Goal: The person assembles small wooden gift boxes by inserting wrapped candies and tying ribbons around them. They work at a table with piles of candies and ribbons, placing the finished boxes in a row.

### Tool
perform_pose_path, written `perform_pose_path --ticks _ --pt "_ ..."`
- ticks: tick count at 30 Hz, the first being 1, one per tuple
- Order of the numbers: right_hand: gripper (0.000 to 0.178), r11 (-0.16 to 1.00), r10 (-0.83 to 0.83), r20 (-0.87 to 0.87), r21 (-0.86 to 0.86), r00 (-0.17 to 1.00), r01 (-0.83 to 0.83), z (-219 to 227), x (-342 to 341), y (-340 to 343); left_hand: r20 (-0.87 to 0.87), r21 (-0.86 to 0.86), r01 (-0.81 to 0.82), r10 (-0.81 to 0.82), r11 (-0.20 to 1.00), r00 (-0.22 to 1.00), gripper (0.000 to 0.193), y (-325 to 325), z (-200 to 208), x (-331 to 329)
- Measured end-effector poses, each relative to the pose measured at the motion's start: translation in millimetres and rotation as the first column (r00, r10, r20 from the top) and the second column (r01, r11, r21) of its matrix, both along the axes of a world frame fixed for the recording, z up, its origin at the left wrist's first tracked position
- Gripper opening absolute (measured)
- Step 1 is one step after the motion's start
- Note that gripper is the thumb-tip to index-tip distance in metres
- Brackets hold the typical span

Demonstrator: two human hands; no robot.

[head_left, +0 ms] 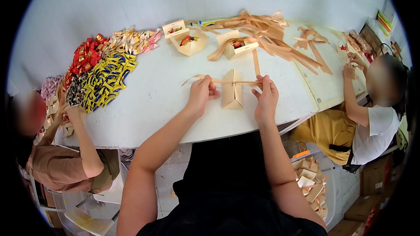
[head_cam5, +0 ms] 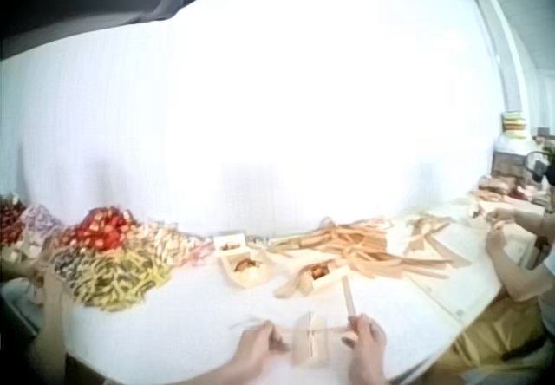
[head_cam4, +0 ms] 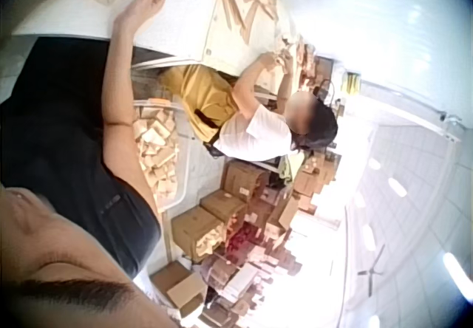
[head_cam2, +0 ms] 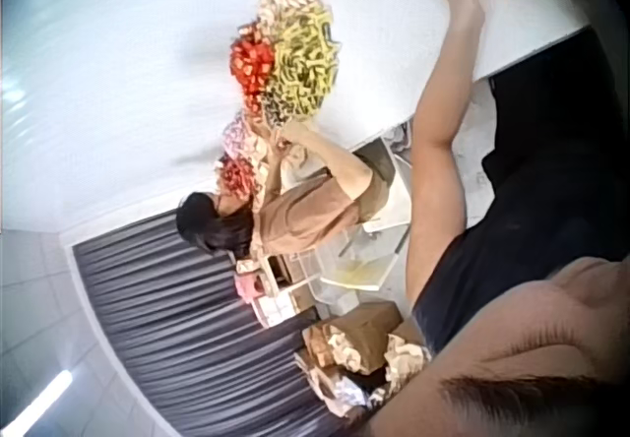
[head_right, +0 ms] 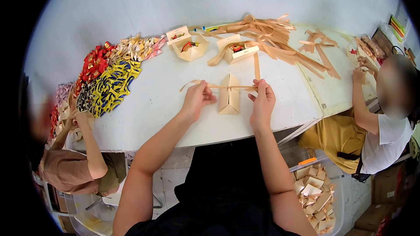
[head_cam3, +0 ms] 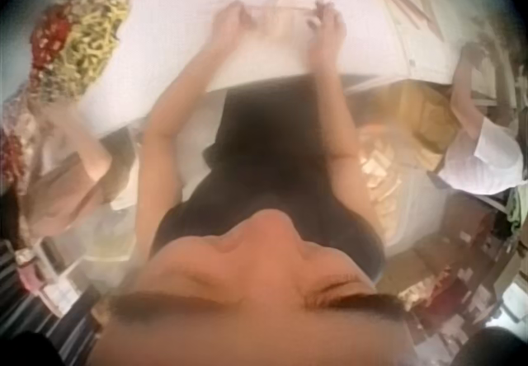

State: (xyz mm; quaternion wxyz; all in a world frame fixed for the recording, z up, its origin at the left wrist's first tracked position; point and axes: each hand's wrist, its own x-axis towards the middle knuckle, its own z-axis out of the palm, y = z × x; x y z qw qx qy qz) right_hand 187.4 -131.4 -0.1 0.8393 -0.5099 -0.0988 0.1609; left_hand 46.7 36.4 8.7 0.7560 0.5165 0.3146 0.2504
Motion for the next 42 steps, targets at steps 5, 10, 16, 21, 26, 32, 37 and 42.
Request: perform_pose_path --ticks 5,10,16,21,26,32,37,42 --pt "0.030 0.600 0.291 0.559 -0.739 0.776 0.308 25.0 -12.0 -47.4 -0.321 0.433 0.233 -0.093 0.871 0.942 0.053 3.8 -0.8 -9.1" --pt "0.023 0.618 0.290 0.777 -0.598 0.559 0.510 54.4 -23.5 -47.8 0.019 0.966 -0.070 0.201 0.248 0.979 0.028 -35.3 11.8 -1.9" --pt "0.019 0.605 0.358 0.833 -0.551 0.423 0.574 80.1 -20.7 -25.9 -0.017 0.945 0.012 0.012 0.326 1.000 0.013 -11.9 -3.1 -3.7" --pt "0.016 0.789 0.331 0.934 -0.351 0.132 0.504 60.2 4.6 -0.7 -0.101 0.885 0.157 -0.148 0.439 0.984 0.011 0.8 -22.5 8.0" --pt "0.018 0.708 0.525 0.670 -0.686 0.524 0.168 35.3 14.4 12.6 -0.173 0.792 0.297 -0.269 0.534 0.947 0.013 2.9 -12.5 3.2" --pt "0.018 0.780 0.433 0.723 -0.600 0.539 0.178 20.4 3.6 13.9 -0.115 0.686 0.336 -0.360 0.645 0.926 0.011 -3.1 7.1 -4.8" --pt "0.019 0.748 0.433 0.738 -0.614 0.517 0.251 24.2 -8.1 10.9 0.213 0.375 0.247 -0.343 0.893 0.915 0.015 -12.9 9.7 -1.2" --pt "0.021 0.685 0.457 0.732 -0.652 0.505 0.325 22.8 -38.2 15.5 0.262 0.329 0.045 -0.137 0.943 0.955 0.019 -17.4 4.8 8.0"
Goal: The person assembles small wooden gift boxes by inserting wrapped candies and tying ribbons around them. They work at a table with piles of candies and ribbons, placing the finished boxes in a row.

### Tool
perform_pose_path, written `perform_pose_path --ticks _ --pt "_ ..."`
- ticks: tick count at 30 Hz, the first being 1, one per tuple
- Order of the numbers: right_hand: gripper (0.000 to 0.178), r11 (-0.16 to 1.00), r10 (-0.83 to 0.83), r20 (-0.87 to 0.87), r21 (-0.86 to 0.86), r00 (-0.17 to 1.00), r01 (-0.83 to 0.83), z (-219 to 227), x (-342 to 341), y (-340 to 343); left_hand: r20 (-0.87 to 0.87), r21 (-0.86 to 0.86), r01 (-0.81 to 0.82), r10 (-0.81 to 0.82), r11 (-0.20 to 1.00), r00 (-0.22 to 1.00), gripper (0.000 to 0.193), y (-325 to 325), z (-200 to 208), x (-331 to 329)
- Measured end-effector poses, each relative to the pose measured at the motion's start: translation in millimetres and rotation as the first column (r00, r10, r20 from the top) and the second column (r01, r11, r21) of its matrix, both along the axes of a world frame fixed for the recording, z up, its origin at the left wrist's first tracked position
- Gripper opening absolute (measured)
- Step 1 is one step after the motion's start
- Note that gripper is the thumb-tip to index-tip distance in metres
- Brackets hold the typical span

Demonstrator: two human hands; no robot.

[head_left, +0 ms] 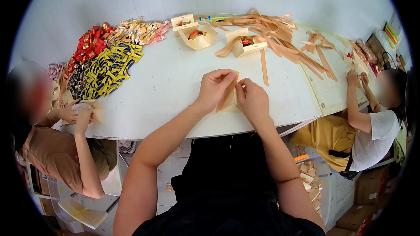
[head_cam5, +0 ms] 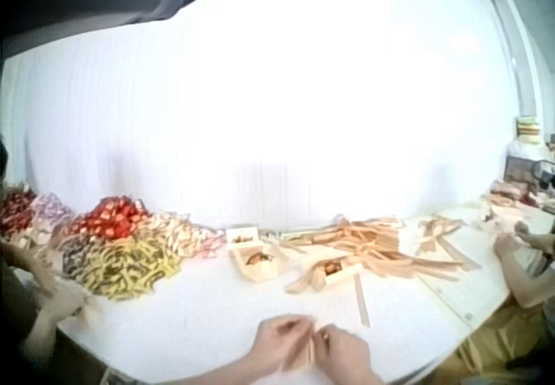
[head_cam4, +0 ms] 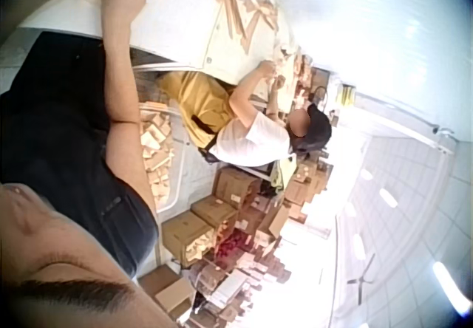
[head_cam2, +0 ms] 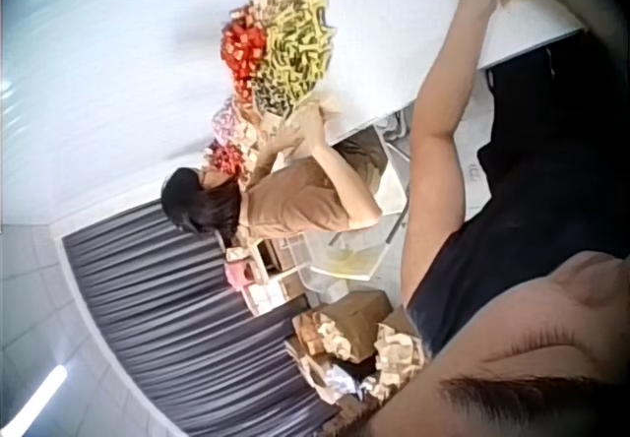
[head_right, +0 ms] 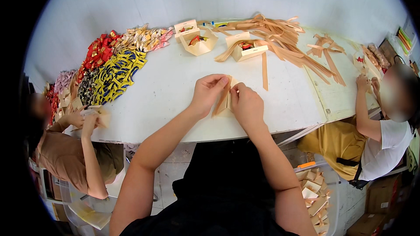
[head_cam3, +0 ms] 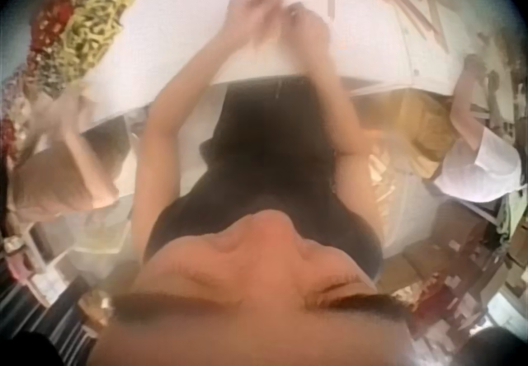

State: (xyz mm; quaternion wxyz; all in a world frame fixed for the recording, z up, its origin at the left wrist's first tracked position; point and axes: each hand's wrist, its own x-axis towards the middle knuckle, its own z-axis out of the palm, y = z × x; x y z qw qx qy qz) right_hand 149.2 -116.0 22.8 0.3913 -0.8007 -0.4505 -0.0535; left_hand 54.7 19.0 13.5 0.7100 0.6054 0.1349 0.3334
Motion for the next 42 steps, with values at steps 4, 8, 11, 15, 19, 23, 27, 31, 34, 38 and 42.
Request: perform_pose_path --ticks 4,8,11,15,19,23,27,31,34,38,42 --pt "0.029 0.997 -0.007 -0.062 -0.078 0.998 0.002 2.8 -1.4 -0.5 -0.014 0.137 -0.054 0.057 0.989 0.998 0.020 1.1 -6.7 -1.5" --pt "0.039 0.983 0.060 -0.222 -0.158 0.973 -0.096 7.8 18.2 -7.9 0.018 0.405 -0.094 0.095 0.909 0.995 0.023 -1.7 -4.5 -6.7" --pt "0.042 0.968 0.194 -0.438 -0.058 0.878 -0.243 -4.2 48.2 -11.6 0.030 0.484 -0.081 0.076 0.871 0.997 0.022 -7.3 -5.8 -4.9" --pt "0.052 0.920 0.166 -0.571 -0.203 0.804 -0.335 26.2 72.8 -15.9 -0.005 0.557 -0.059 0.074 0.829 0.997 0.014 -13.9 5.5 -10.6" --pt "0.053 0.976 0.117 -0.605 -0.076 0.787 -0.204 66.2 67.9 -10.0 0.004 0.579 -0.104 0.125 0.809 0.992 0.024 -25.3 12.7 -16.5" --pt "0.030 0.942 0.335 -0.466 0.142 0.819 -0.305 74.1 30.3 -21.6 -0.018 0.642 -0.118 0.168 0.758 0.986 0.030 -26.5 12.5 -13.4" --pt "0.023 0.967 0.231 -0.408 -0.001 0.883 -0.253 71.4 -8.0 -34.0 -0.040 0.321 -0.088 0.107 0.943 0.993 0.027 -13.3 -5.5 -9.5" --pt "0.023 0.986 0.168 -0.438 0.078 0.883 -0.149 33.8 14.7 -28.2 0.027 -0.103 0.072 -0.070 0.992 0.997 0.020 -4.9 7.5 -9.6" --pt "0.023 0.975 0.223 -0.533 0.134 0.816 -0.179 13.0 26.0 -21.6 0.019 -0.156 0.121 -0.120 0.980 0.993 0.021 -2.9 8.6 -9.0" --pt "0.023 0.955 0.295 -0.528 0.179 0.796 -0.235 7.6 27.8 -16.1 0.014 -0.071 0.156 -0.156 0.985 0.988 0.021 -6.1 7.7 -7.7" --pt "0.022 0.953 0.302 -0.552 0.197 0.777 -0.230 10.0 22.7 -14.7 0.045 -0.004 0.192 -0.192 0.981 0.980 0.018 -4.8 4.1 -8.0"
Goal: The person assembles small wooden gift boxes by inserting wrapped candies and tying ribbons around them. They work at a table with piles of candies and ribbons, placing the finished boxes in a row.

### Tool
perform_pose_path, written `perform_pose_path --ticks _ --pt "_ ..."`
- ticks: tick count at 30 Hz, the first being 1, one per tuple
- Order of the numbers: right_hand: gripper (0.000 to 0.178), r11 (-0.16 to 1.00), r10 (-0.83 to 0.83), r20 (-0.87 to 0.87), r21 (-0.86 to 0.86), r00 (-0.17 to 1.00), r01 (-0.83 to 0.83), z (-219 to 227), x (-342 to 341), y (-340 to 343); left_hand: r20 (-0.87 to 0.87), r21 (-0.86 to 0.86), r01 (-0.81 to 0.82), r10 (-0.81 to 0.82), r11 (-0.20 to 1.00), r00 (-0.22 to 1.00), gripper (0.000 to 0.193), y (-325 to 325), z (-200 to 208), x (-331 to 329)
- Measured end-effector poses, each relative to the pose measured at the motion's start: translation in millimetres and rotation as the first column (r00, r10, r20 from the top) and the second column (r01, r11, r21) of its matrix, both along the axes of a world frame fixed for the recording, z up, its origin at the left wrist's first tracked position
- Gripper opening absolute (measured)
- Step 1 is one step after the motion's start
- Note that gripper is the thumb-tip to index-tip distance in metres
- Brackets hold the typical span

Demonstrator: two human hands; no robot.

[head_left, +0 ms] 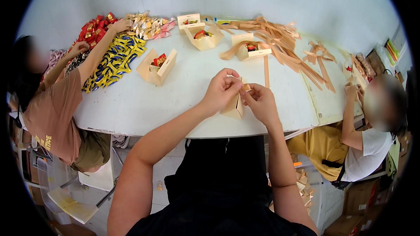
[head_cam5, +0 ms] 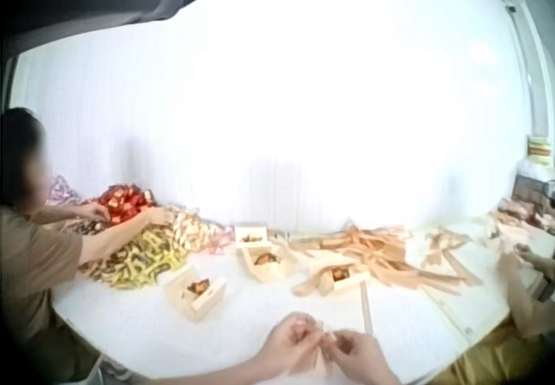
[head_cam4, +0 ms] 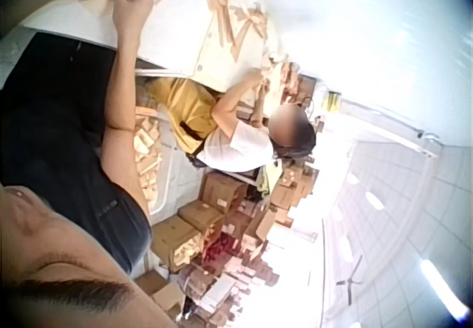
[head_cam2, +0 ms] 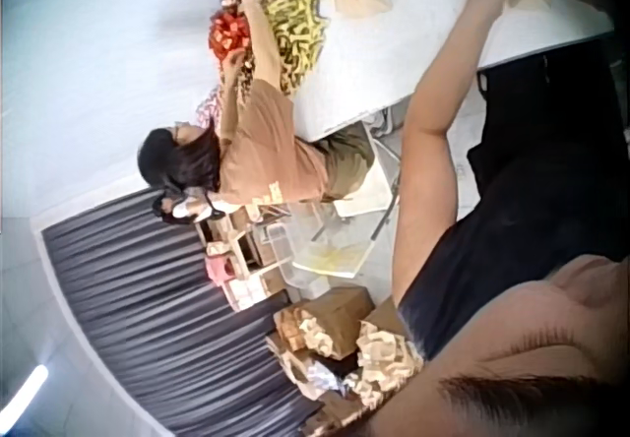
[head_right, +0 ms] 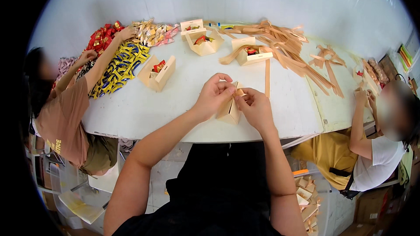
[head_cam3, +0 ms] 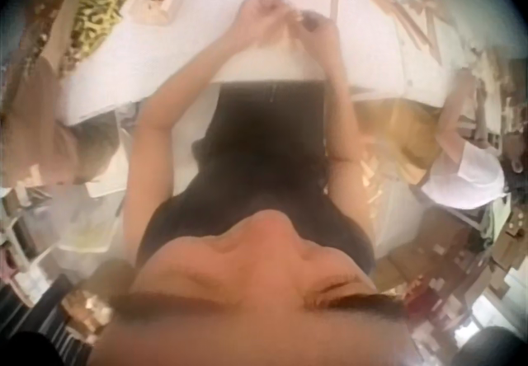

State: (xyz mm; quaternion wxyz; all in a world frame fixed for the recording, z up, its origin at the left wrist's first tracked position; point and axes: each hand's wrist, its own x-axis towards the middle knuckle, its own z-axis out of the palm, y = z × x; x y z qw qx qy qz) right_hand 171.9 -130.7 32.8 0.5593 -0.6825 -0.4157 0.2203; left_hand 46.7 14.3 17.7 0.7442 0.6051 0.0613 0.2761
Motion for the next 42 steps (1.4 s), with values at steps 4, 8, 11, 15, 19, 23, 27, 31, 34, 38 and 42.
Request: perform_pose_path --ticks 4,8,11,15,19,23,27,31,34,38,42 --pt "0.023 1.000 0.004 0.027 0.024 1.000 -0.005 0.7 0.2 0.2 0.032 0.039 0.019 -0.020 0.999 0.999 0.015 -2.3 -3.2 -1.1" --pt "0.021 0.999 -0.036 0.104 0.034 0.994 0.033 -1.6 -5.1 1.4 0.042 0.115 -0.055 0.051 0.992 0.998 0.011 0.1 -6.0 -1.6" --pt "0.018 0.993 -0.110 0.153 0.067 0.982 0.101 -5.0 -12.9 3.5 -0.017 0.190 -0.156 0.162 0.969 0.987 0.011 -5.0 -0.7 -4.8" --pt "0.015 0.976 -0.200 0.186 0.124 0.962 0.179 -13.6 -17.6 9.5 -0.120 0.158 -0.230 0.250 0.960 0.961 0.017 -9.2 6.3 -6.5" --pt "0.013 0.945 -0.249 0.173 0.257 0.953 0.201 -32.7 -14.5 17.0 -0.157 0.081 -0.009 0.021 0.997 0.987 0.018 -0.1 6.2 -7.3" --pt "0.011 0.980 -0.148 0.022 0.135 0.989 0.144 -33.8 -8.6 13.1 -0.183 0.156 0.030 -0.001 0.987 0.983 0.019 1.2 10.1 -8.5" --pt "0.013 0.979 -0.114 -0.030 0.165 0.993 0.118 -31.5 -8.3 11.0 -0.168 0.135 -0.044 0.066 0.990 0.984 0.017 2.7 -6.6 -4.1" --pt "0.013 0.994 0.003 -0.025 0.113 1.000 0.000 -3.5 -17.5 -5.8 -0.149 0.152 -0.065 0.088 0.986 0.985 0.014 5.0 -10.6 -2.8" --pt "0.015 0.995 -0.004 -0.078 0.098 0.997 0.011 1.6 -7.7 -7.4 -0.127 0.167 -0.059 0.081 0.984 0.989 0.015 1.6 -10.5 -0.9" --pt "0.016 0.949 -0.227 0.124 0.250 0.966 0.191 -28.4 8.9 -22.2 -0.213 0.025 -0.124 0.126 0.992 0.969 0.017 6.7 -6.8 -3.9" --pt "0.015 0.959 -0.207 0.043 0.206 0.977 0.194 -23.3 0.7 -77.3 -0.214 0.149 -0.028 0.060 0.988 0.975 0.018 -6.5 -17.3 -5.7"
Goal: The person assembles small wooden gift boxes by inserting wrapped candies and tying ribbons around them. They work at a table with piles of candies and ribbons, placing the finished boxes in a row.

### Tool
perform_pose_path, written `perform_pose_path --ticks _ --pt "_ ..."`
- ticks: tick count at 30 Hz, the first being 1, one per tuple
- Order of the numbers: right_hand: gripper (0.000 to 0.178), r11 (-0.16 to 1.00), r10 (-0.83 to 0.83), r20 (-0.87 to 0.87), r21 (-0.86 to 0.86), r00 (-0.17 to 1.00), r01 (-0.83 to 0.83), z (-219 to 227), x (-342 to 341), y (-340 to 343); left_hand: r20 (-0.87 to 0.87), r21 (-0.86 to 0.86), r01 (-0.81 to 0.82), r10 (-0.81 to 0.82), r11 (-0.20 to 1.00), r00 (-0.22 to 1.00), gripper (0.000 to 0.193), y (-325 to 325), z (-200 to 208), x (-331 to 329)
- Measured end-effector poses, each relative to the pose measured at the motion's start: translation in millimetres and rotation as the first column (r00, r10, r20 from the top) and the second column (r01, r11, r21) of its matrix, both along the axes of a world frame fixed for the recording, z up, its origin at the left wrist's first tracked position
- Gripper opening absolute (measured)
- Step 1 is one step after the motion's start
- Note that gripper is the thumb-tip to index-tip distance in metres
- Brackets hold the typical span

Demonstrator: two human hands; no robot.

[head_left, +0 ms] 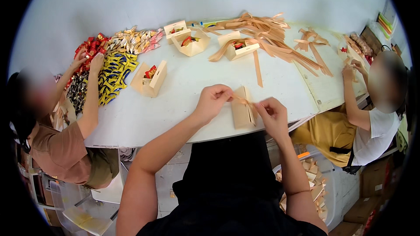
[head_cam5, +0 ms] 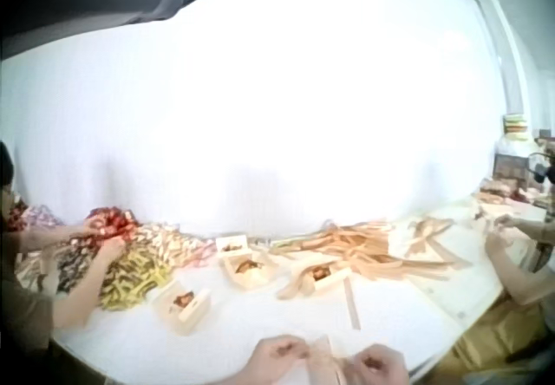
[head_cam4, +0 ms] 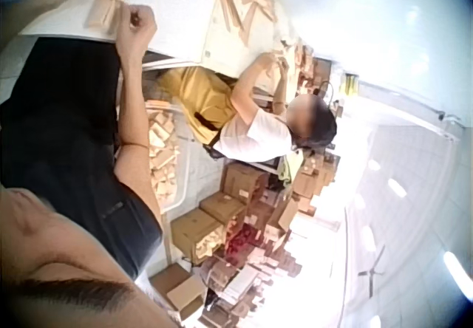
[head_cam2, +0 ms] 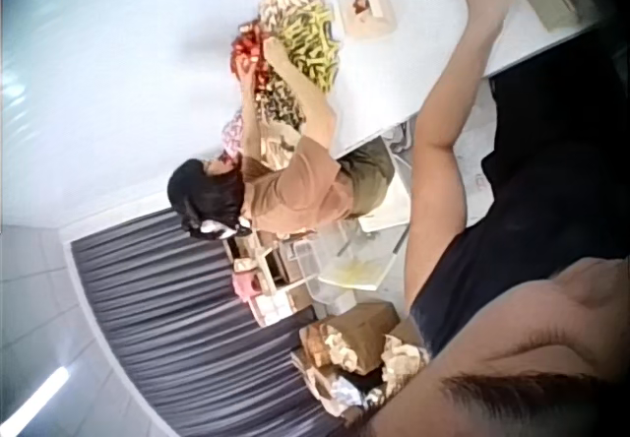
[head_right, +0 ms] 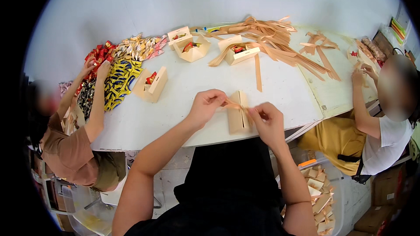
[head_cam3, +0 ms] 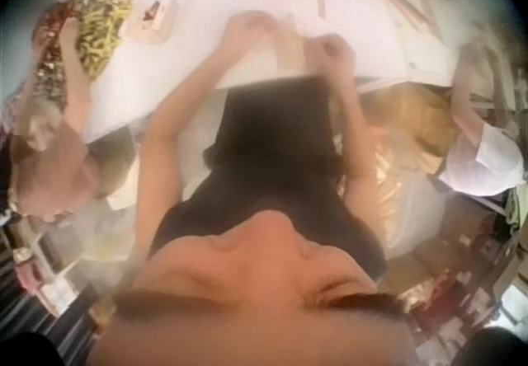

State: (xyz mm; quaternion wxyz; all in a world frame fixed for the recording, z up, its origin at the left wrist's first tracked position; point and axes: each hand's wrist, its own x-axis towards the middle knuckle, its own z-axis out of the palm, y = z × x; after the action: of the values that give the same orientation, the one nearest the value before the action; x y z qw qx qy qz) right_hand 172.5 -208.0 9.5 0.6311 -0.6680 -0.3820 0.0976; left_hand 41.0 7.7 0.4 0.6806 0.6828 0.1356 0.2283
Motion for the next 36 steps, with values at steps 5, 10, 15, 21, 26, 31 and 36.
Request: perform_pose_path --ticks 5,10,15,21,26,31,36 --pt "0.007 0.963 0.157 0.366 -0.262 0.917 -0.061 63.2 -3.8 -135.3 0.074 0.001 0.186 -0.185 0.983 0.980 0.018 -13.6 -11.2 4.0" --pt "0.016 0.591 0.570 0.098 -0.739 0.816 -0.323 148.7 -0.6 -289.5 -0.085 0.248 0.217 -0.202 0.944 0.976 0.025 -12.1 -17.4 7.4" --pt "0.033 0.658 0.444 0.284 -0.747 0.850 -0.094 181.6 -2.5 -278.1 0.003 -0.086 0.173 -0.174 0.981 0.985 0.030 10.7 -13.8 3.8" --pt "0.034 0.792 0.496 0.408 -0.575 0.767 -0.207 174.9 3.4 -139.5 0.113 -0.019 -0.070 0.072 0.997 0.991 0.039 36.8 -11.7 -2.4" --pt "0.025 0.864 0.472 0.470 -0.414 0.746 -0.287 155.9 15.9 55.1 0.155 -0.131 -0.243 0.261 0.961 0.953 0.042 66.4 -4.4 -13.4" --pt "0.029 0.956 0.199 0.706 -0.291 0.680 0.023 109.2 76.5 267.2 0.152 -0.144 -0.312 0.332 0.939 0.931 0.040 70.3 -13.0 -2.7" --pt "0.041 0.878 -0.025 0.576 -0.378 0.817 0.294 35.2 169.8 402.9 0.145 -0.090 -0.380 0.389 0.921 0.910 0.040 71.9 -5.0 1.8"
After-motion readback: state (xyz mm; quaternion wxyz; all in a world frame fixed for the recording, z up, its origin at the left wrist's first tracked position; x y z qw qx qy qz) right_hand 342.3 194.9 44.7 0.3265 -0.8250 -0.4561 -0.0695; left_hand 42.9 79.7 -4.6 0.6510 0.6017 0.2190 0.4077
